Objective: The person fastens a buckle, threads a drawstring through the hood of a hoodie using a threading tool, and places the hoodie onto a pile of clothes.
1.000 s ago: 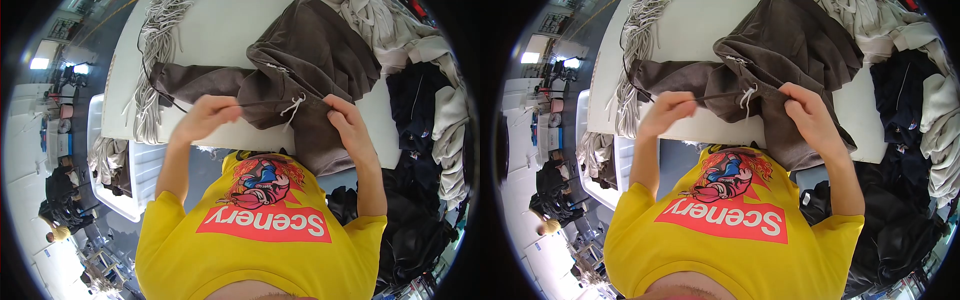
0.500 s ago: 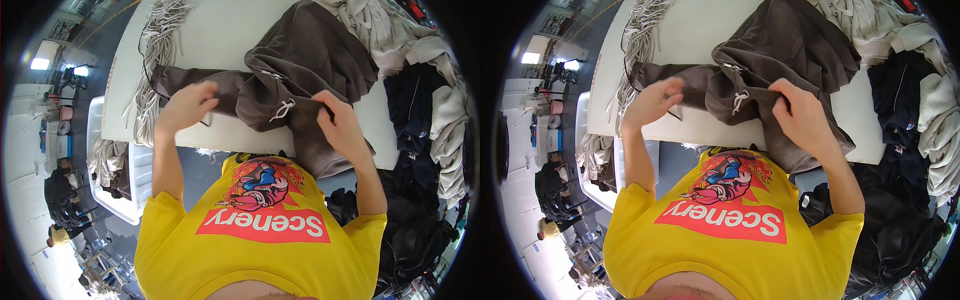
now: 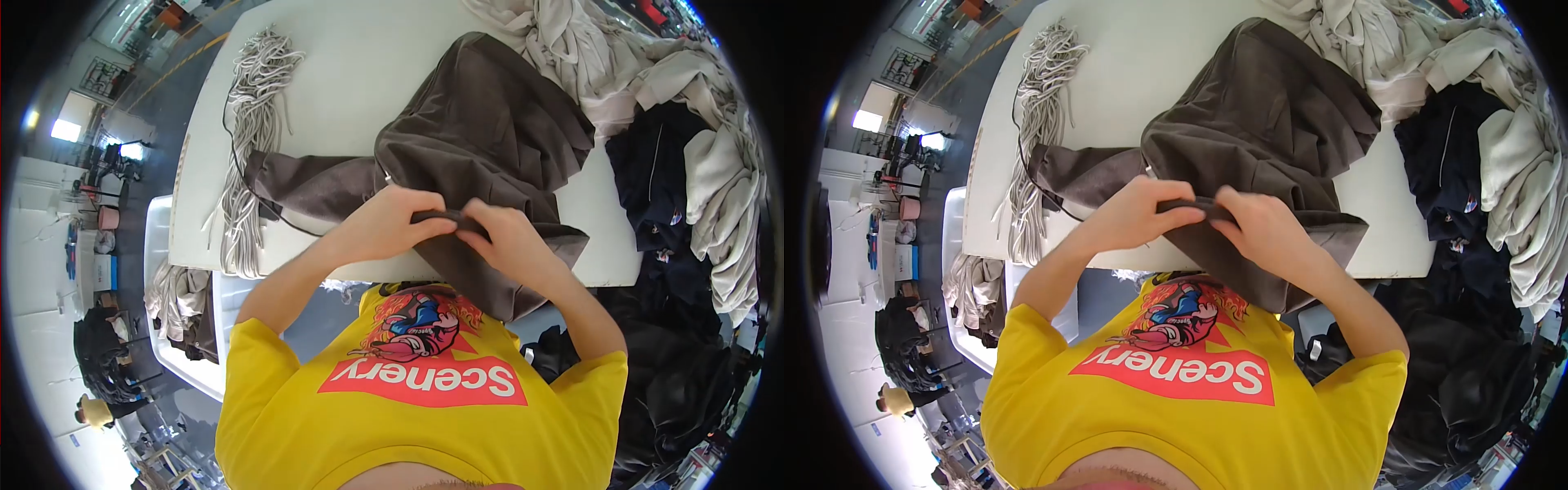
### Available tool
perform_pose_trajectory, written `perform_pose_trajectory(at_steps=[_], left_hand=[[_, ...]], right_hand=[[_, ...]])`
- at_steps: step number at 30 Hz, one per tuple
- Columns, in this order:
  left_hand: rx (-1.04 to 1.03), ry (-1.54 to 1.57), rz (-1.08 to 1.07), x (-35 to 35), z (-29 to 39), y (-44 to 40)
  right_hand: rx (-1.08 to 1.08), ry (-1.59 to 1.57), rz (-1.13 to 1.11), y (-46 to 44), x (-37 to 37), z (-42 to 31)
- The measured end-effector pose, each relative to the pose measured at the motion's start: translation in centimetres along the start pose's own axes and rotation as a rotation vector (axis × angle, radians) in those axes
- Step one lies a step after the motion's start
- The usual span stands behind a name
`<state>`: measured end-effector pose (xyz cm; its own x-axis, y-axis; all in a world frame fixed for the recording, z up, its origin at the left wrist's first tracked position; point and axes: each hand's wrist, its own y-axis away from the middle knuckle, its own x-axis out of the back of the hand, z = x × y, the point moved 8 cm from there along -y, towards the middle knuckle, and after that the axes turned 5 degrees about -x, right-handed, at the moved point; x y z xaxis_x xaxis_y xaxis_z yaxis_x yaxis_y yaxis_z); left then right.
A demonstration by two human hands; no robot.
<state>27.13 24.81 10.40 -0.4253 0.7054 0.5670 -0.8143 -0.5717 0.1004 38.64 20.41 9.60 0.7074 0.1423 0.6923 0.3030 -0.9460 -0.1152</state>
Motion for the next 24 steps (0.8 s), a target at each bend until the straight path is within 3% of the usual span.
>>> perform_pose_trajectory(at_steps=[2,4,5,7,11,15,18,20,21,24], left_hand=[[0.000,-0.007,0.003,0.4,0.4,1.5],[-0.273,-0.101,0.030,0.6,3.1,3.6],[-0.282,-0.104,0.032,1.2,3.9,4.5],[-0.289,-0.056,-0.164,1.2,6.0,6.0],[-0.139,0.043,-0.265,0.7,5.6,5.6],[-0.148,0.084,-0.087,-0.6,3.6,4.4],[-0.222,0.089,-0.004,-1.9,1.8,3.6],[-0.201,0.141,0.176,-1.3,0.0,3.0],[-0.119,0.305,0.197,-1.6,-0.9,2.9],[0.002,0.243,0.218,-2.6,-1.9,2.7]], right_hand=[[-0.029,0.022,-0.032,0.8,1.1,0.5],[-0.096,-0.184,-0.453,2.2,0.6,-0.4],[-0.089,-0.214,-0.564,2.8,0.9,-1.2],[-0.087,-0.289,-0.752,4.2,1.3,-2.7],[-0.068,-0.398,-0.745,3.8,0.2,-2.5],[-0.136,-0.466,-0.744,2.5,-2.1,-1.7],[-0.052,-0.459,-0.733,0.6,-3.9,-1.4],[-0.044,-0.422,-0.718,-0.7,-4.6,-1.1],[-0.024,-0.380,-0.676,-1.4,-4.7,-0.8],[-0.009,-0.217,-0.654,-3.0,-4.9,-1.7]])
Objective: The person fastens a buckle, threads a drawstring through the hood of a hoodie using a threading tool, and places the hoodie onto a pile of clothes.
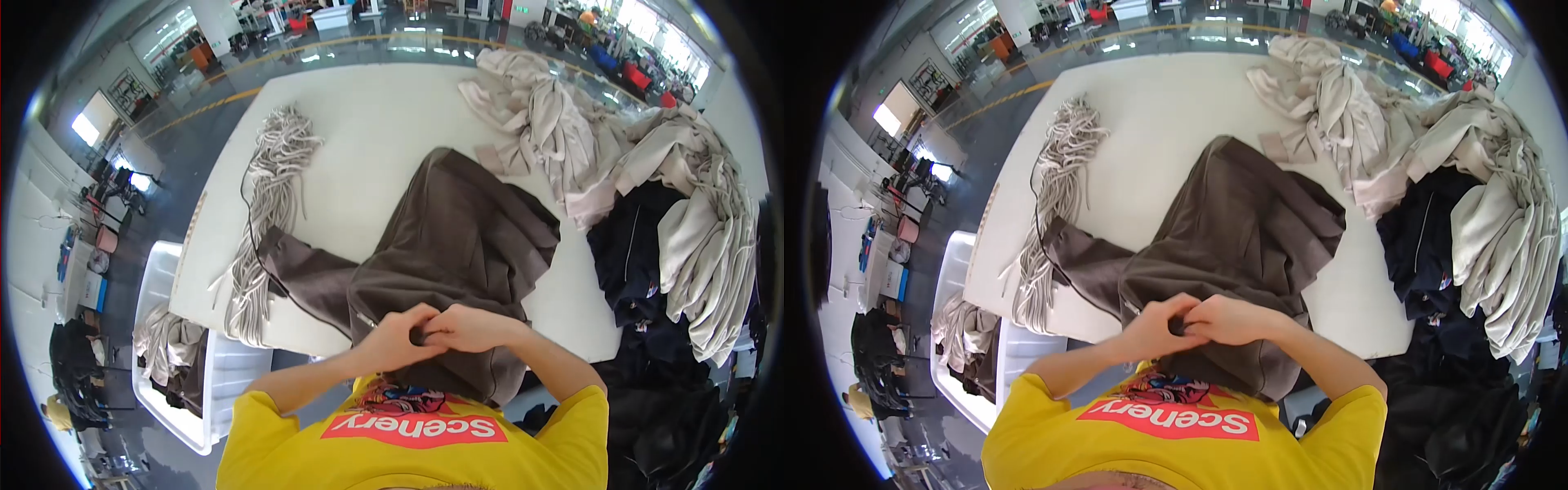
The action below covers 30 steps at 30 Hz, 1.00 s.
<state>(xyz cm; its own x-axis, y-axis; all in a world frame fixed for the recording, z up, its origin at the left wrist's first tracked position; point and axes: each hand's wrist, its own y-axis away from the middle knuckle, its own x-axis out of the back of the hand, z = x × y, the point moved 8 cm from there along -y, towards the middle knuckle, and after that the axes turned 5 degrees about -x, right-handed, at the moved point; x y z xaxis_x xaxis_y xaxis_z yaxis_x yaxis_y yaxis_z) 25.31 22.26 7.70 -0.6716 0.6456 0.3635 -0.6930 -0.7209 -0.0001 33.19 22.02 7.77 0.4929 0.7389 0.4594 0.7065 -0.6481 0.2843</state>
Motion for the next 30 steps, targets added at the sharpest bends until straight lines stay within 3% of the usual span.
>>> perform_pose_trajectory(at_steps=[1,3,5,10,12,14,16,19,21,28,30], left_hand=[[0.061,-0.012,-0.019,-0.5,-0.4,0.0],[-0.007,-0.004,0.024,0.1,-0.3,-0.5],[-0.117,-0.003,0.081,1.1,-0.2,-1.2],[-0.043,-0.076,0.036,5.0,5.0,-1.2],[-0.378,-0.104,0.081,7.2,8.7,-0.2],[-0.417,-0.116,0.025,8.5,10.1,0.7],[-0.460,-0.137,-0.031,8.6,10.7,0.7],[-0.247,-0.145,-0.271,7.0,8.8,0.3],[-0.256,-0.129,-0.235,6.4,7.7,-0.2],[-0.238,-0.268,-0.213,4.4,5.2,-1.1],[-0.225,-0.147,-0.164,4.4,4.3,-1.2]], right_hand=[[-0.007,0.083,-0.045,-0.4,0.1,-0.6],[-0.017,0.184,-0.083,-0.8,0.5,-1.4],[0.118,0.224,0.109,-0.8,1.9,-2.3],[0.153,0.227,0.140,1.6,6.7,-5.8],[-0.067,0.343,0.046,3.8,8.5,-7.4],[-0.077,0.304,0.069,5.1,9.3,-7.8],[0.070,0.226,0.110,5.8,8.8,-7.8],[0.014,0.171,0.045,5.1,7.1,-6.3],[-0.065,0.091,-0.024,4.2,6.0,-3.8],[0.027,-0.016,-0.083,1.1,3.5,-1.3],[0.060,-0.023,-0.057,0.7,3.6,-1.6]])
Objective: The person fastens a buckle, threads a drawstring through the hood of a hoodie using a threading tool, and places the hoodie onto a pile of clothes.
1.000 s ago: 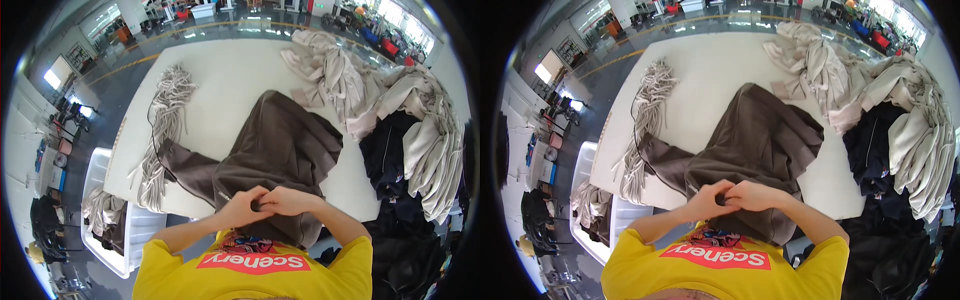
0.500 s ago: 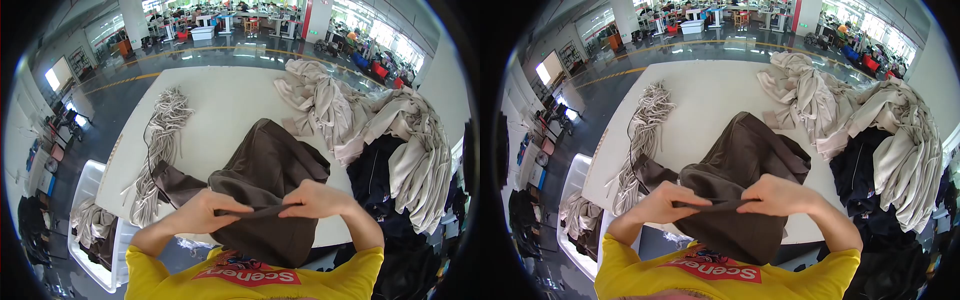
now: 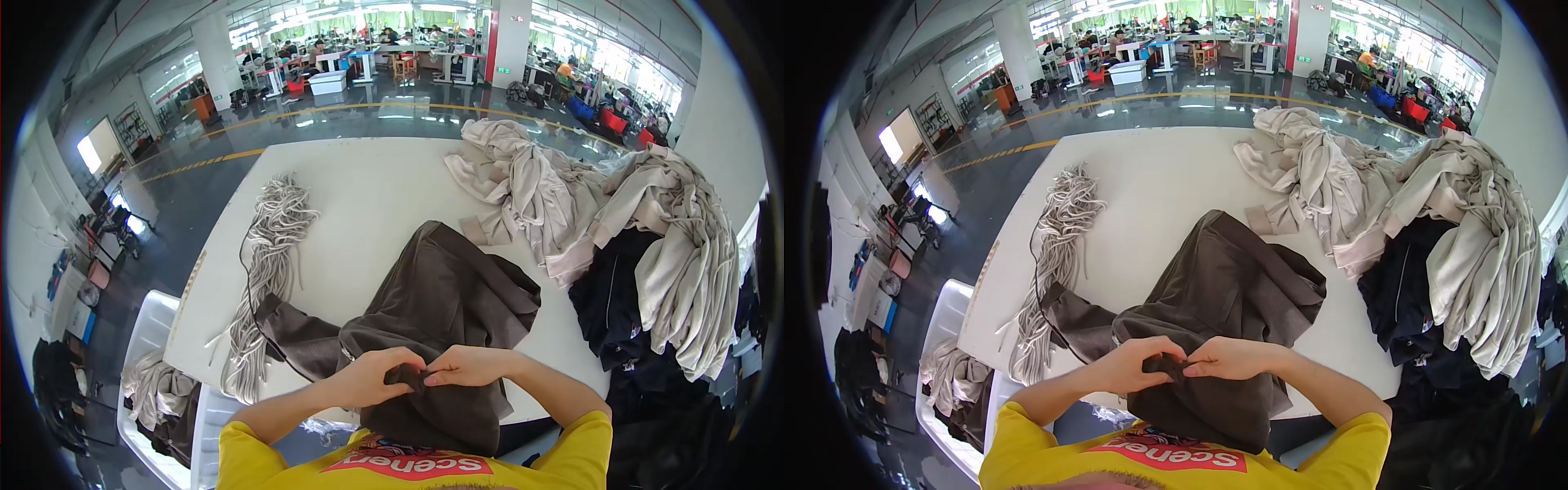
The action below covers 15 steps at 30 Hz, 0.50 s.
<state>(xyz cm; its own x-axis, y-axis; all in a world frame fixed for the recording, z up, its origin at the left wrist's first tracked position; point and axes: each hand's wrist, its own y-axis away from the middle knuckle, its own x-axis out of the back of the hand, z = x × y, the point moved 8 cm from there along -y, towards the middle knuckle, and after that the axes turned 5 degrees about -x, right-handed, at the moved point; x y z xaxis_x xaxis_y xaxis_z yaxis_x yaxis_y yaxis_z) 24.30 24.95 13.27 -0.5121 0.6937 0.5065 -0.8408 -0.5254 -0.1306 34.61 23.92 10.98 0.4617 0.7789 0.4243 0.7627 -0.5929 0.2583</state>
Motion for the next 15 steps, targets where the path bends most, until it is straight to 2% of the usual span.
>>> perform_pose_trajectory(at_steps=[2,4,5,6,9,12,15], left_hand=[[0.033,0.038,0.003,-0.5,-1.0,0.3],[0.074,0.081,0.007,-0.7,-1.6,0.5],[0.149,0.080,0.005,-0.8,-2.2,0.5],[0.224,0.080,0.003,-1.0,-2.8,0.5],[0.254,0.005,0.033,-1.4,-3.5,0.1],[0.217,0.140,0.103,-2.0,-5.6,0.1],[0.150,0.141,0.132,-2.0,-5.6,0.2]], right_hand=[[0.033,0.000,0.026,-0.4,0.3,-0.6],[-0.026,0.113,0.003,-1.0,-0.2,-0.4],[-0.025,0.119,0.001,-1.4,-0.6,-0.1],[-0.001,0.122,0.038,-1.9,-0.8,0.5],[0.043,0.153,0.110,-3.1,-1.4,1.3],[0.052,0.189,0.160,-3.8,-1.3,1.3],[0.051,0.173,0.174,-4.1,-1.3,1.1]])
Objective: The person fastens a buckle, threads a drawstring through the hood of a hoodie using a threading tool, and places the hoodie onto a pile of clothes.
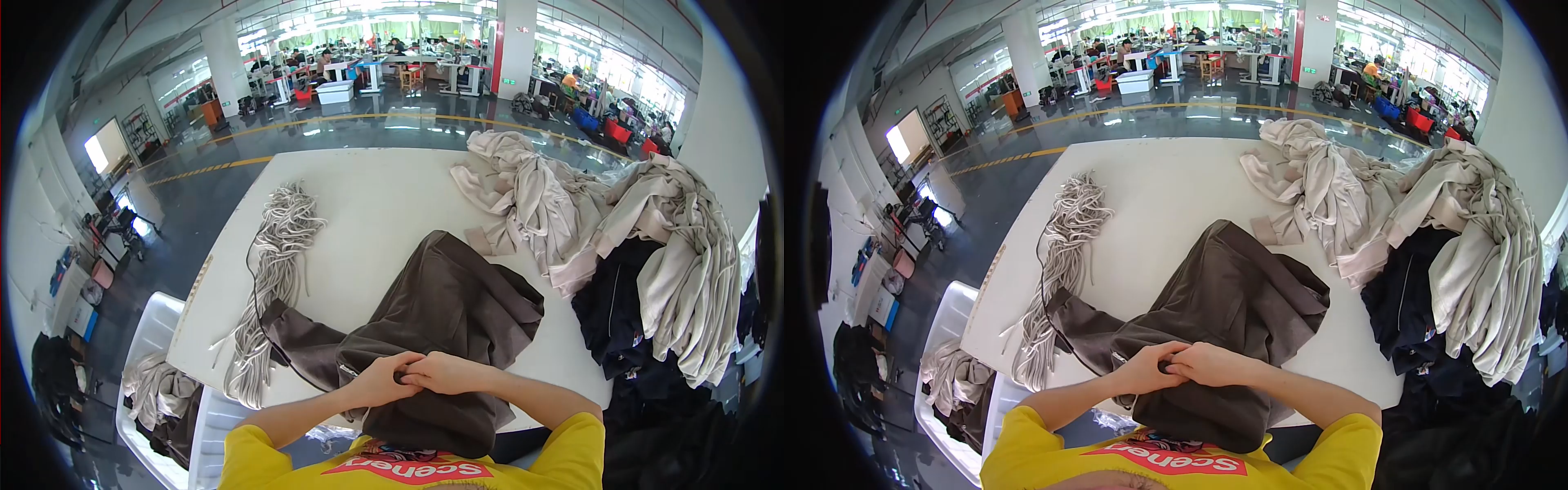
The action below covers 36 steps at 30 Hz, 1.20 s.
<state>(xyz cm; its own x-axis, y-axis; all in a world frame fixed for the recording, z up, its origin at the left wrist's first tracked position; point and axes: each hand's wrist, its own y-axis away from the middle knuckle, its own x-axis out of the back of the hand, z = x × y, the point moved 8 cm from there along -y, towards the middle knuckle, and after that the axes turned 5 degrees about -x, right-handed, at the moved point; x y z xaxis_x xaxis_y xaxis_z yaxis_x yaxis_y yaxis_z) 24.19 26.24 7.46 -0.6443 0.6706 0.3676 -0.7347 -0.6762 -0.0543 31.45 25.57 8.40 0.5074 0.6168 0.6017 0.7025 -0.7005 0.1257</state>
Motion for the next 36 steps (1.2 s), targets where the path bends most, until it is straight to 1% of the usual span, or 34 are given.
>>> perform_pose_trajectory(at_steps=[2,4,5,6,7,8,10,11,13,14,16,17,20,23,24,26,28,29,31,34,36], left_hand=[[0.001,-0.060,-0.008,0.5,1.0,0.1],[0.001,-0.116,-0.010,1.2,2.2,0.4],[-0.075,-0.129,-0.011,1.6,3.2,0.6],[-0.152,-0.144,-0.011,1.9,4.2,0.8],[-0.154,-0.145,-0.008,2.4,4.5,1.2],[-0.142,-0.158,-0.055,2.5,4.5,1.5],[-0.119,-0.164,-0.116,2.7,4.9,2.1],[-0.121,-0.165,-0.120,2.8,4.9,2.2],[-0.127,-0.128,-0.179,2.4,4.8,2.3],[-0.124,-0.126,-0.185,2.3,4.8,2.2],[-0.149,-0.120,-0.154,2.2,4.8,1.9],[-0.147,-0.124,-0.156,2.1,4.7,1.9],[-0.156,-0.120,-0.102,2.2,4.3,2.3],[-0.135,-0.173,-0.050,2.8,4.0,2.5],[-0.139,-0.184,-0.051,2.8,4.0,2.4],[-0.137,-0.192,-0.056,2.9,4.0,2.4],[-0.210,-0.159,-0.159,2.2,4.5,2.2],[-0.213,-0.159,-0.159,2.0,4.4,2.2],[-0.211,-0.134,-0.095,2.1,4.1,2.1],[-0.227,-0.165,-0.087,1.4,4.0,2.0],[-0.210,-0.199,-0.110,0.8,4.0,1.6]], right_hand=[[0.006,-0.028,0.000,0.1,0.7,-0.2],[0.060,-0.015,-0.115,0.9,1.6,-1.2],[0.061,-0.014,-0.117,1.4,2.3,-1.5],[0.010,0.061,-0.191,2.2,2.4,-1.4],[-0.042,0.138,-0.263,2.8,2.6,-1.1],[-0.041,0.139,-0.262,3.3,3.5,-1.1],[-0.288,0.197,-0.411,4.8,3.7,0.9],[-0.289,0.195,-0.407,5.1,3.7,0.8],[-0.297,0.041,-0.394,5.5,3.4,0.6],[-0.298,0.034,-0.393,5.6,3.1,1.1],[-0.251,-0.084,-0.354,5.2,2.4,2.0],[-0.248,-0.086,-0.351,5.2,2.2,2.2],[-0.294,-0.299,-0.345,5.7,1.0,3.2],[-0.327,-0.292,-0.402,6.0,0.0,3.7],[-0.317,-0.241,-0.397,5.9,0.1,3.8],[-0.319,-0.291,-0.372,6.0,0.8,2.8],[-0.323,-0.339,-0.341,6.0,0.9,2.6],[-0.297,-0.333,-0.348,5.9,0.6,2.8],[-0.271,-0.325,-0.352,5.7,0.4,2.9],[-0.283,-0.348,-0.365,5.0,-0.2,2.9],[-0.173,-0.269,-0.439,4.1,-1.0,2.1]])
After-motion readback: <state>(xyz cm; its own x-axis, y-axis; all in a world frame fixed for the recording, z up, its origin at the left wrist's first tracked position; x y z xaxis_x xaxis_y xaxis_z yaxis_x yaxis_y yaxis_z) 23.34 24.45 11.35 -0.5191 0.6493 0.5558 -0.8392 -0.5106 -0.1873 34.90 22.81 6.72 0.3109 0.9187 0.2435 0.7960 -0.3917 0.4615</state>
